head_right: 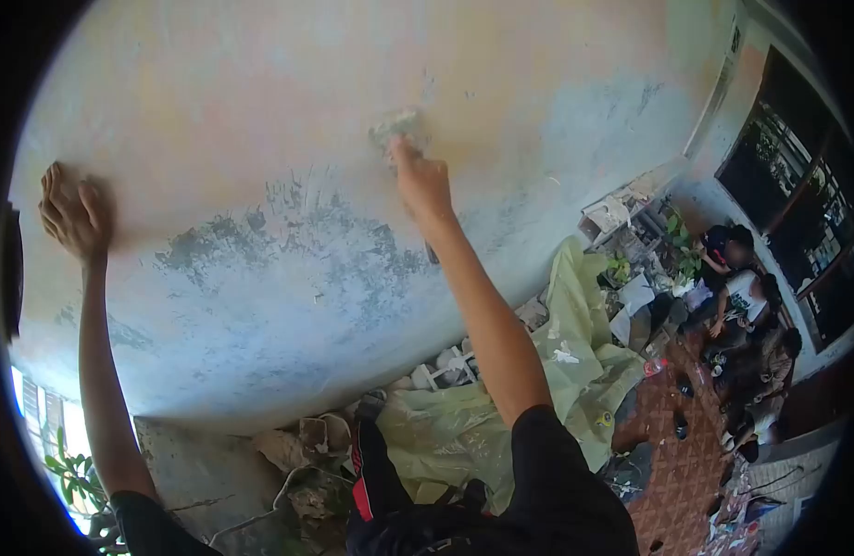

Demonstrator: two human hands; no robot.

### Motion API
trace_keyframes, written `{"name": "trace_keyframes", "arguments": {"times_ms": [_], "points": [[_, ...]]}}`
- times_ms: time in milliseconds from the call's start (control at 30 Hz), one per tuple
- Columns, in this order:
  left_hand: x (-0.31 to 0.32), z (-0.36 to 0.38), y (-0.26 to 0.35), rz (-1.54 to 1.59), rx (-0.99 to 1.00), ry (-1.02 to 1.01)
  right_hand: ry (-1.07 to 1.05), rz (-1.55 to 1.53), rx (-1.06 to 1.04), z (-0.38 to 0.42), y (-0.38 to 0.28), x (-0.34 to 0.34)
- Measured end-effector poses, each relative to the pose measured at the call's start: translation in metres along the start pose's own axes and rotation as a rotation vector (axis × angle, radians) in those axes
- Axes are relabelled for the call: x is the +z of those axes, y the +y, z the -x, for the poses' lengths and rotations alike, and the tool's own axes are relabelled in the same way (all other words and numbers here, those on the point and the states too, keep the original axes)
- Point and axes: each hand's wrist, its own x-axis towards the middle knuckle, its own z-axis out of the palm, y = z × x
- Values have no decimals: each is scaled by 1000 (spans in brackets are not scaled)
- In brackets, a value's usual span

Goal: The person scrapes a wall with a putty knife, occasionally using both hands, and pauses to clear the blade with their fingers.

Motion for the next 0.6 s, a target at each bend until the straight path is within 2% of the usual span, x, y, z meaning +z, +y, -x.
{"name": "trace_keyframes", "arguments": {"times_ms": [100,167,200,300,433,533,600], "points": [[1,1,3,-42,-6,-4,0,-11,-64,-3,-3,1],[2,1,2,-42,-3,2,2,31,-2,-6,-22,-1],[3,1,1,-34,11,-10,-71,-13,39,-9,-24,-4],[4,-2,0,-15,22,16,-7,-7,52,3,-14,1],[4,-1,-2,-59,30,5,-58,11,95,3,-17,0],[4,0,0,-62,37,-5,15,-23,-31,-5,-22,3],[5,-2,1,-60,45,11,26,-42,-13,-1,-9,8]]}}
